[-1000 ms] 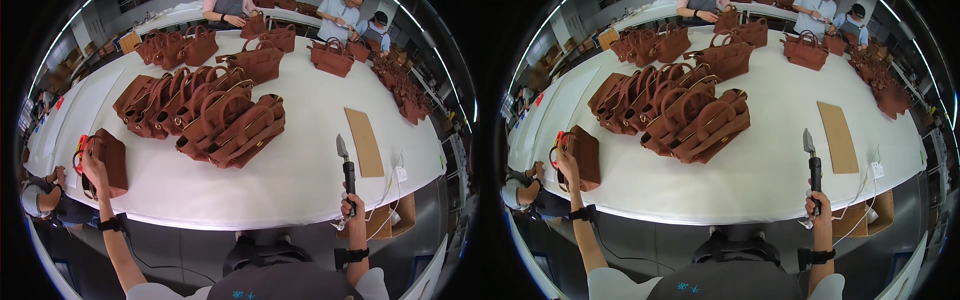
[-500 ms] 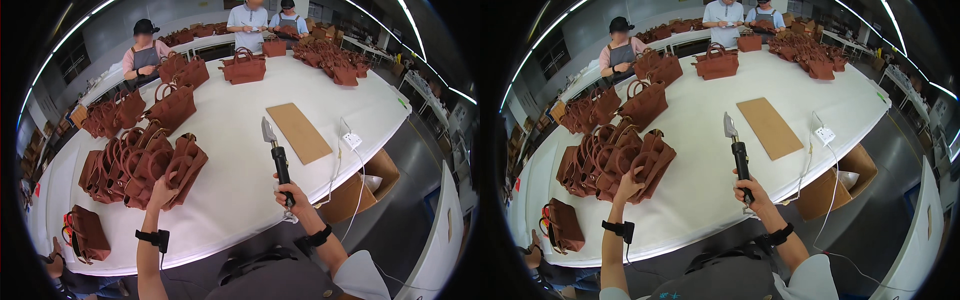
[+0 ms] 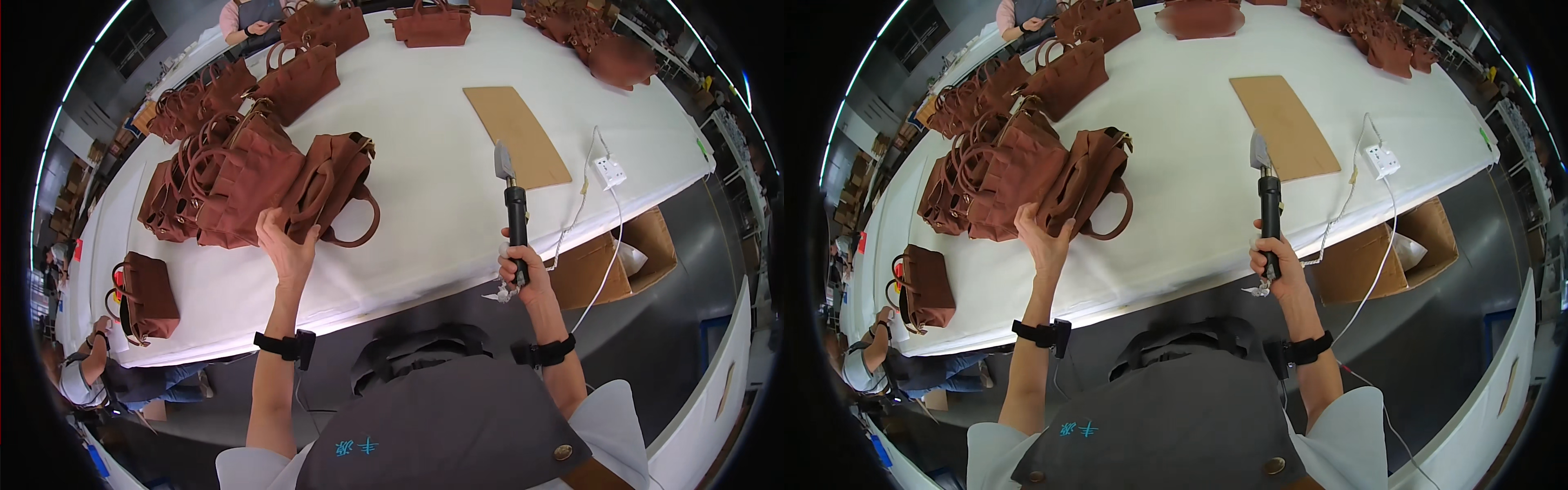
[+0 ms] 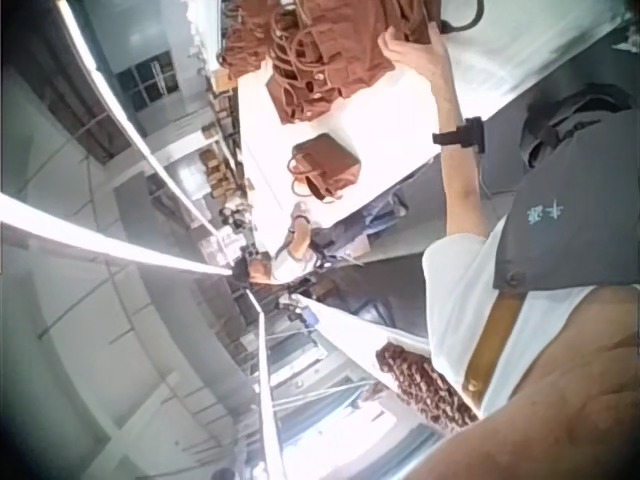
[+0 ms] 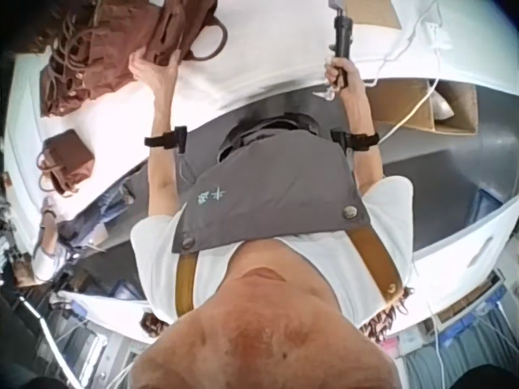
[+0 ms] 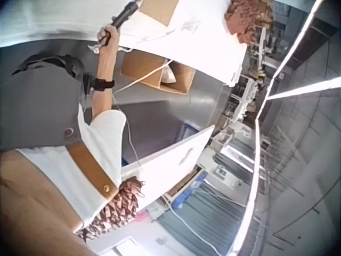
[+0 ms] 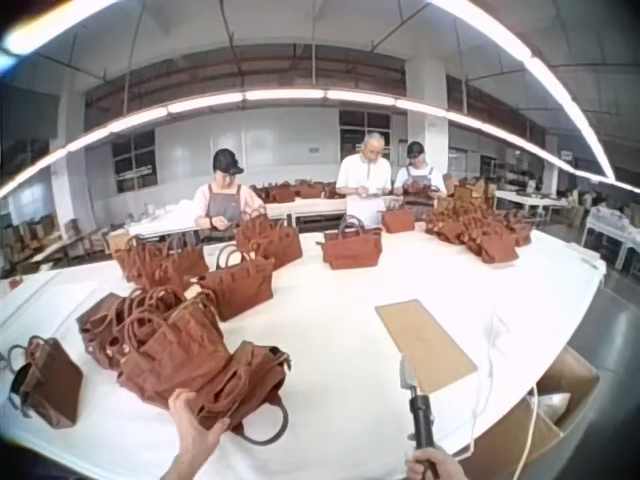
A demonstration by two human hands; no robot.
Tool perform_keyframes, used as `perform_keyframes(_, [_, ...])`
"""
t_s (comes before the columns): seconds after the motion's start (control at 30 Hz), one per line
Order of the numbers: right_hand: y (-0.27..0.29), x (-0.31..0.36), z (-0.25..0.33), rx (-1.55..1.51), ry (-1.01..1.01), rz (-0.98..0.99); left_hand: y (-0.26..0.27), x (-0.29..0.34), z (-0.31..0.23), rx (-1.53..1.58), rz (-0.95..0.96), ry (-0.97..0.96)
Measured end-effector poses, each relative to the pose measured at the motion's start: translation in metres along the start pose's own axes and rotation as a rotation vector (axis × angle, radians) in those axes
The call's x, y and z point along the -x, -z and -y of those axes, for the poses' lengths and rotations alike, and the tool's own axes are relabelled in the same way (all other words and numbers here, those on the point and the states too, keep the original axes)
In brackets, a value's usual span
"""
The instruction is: The person picks up brown handbags from a pile, opens the zippers, and uses a handheld heat tool to treat the interior lining and seams. The person places the treated bags into a separate finished area on the table.
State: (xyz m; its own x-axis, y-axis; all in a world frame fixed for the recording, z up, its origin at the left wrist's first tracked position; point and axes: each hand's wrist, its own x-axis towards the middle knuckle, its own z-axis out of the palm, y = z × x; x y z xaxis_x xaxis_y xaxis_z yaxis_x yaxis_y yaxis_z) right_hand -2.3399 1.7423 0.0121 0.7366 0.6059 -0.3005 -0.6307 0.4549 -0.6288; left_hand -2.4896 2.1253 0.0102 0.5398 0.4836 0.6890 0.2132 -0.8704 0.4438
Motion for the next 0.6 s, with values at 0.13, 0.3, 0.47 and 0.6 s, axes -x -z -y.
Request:
perform_keyframes(0.13, [-0.006, 0.000, -0.001, 0.050, -0.023, 0.031, -0.014, -0.018, 0.019, 0.028, 0.315, 0.065])
perform_keyframes(0.3, [-0.009, 0.006, 0.005, 0.174, 0.001, 0.011, -0.018, -0.055, 0.007, -0.011, 0.151, 0.075])
perform_keyframes(0.47, [-0.009, 0.010, 0.010, 0.251, 0.024, -0.022, -0.007, -0.060, -0.067, 0.198, 0.081, -0.152])
perform_keyframes(0.6, [-0.013, 0.018, 0.009, 0.299, 0.044, -0.058, -0.030, -0.063, -0.065, 0.090, 0.242, -0.137])
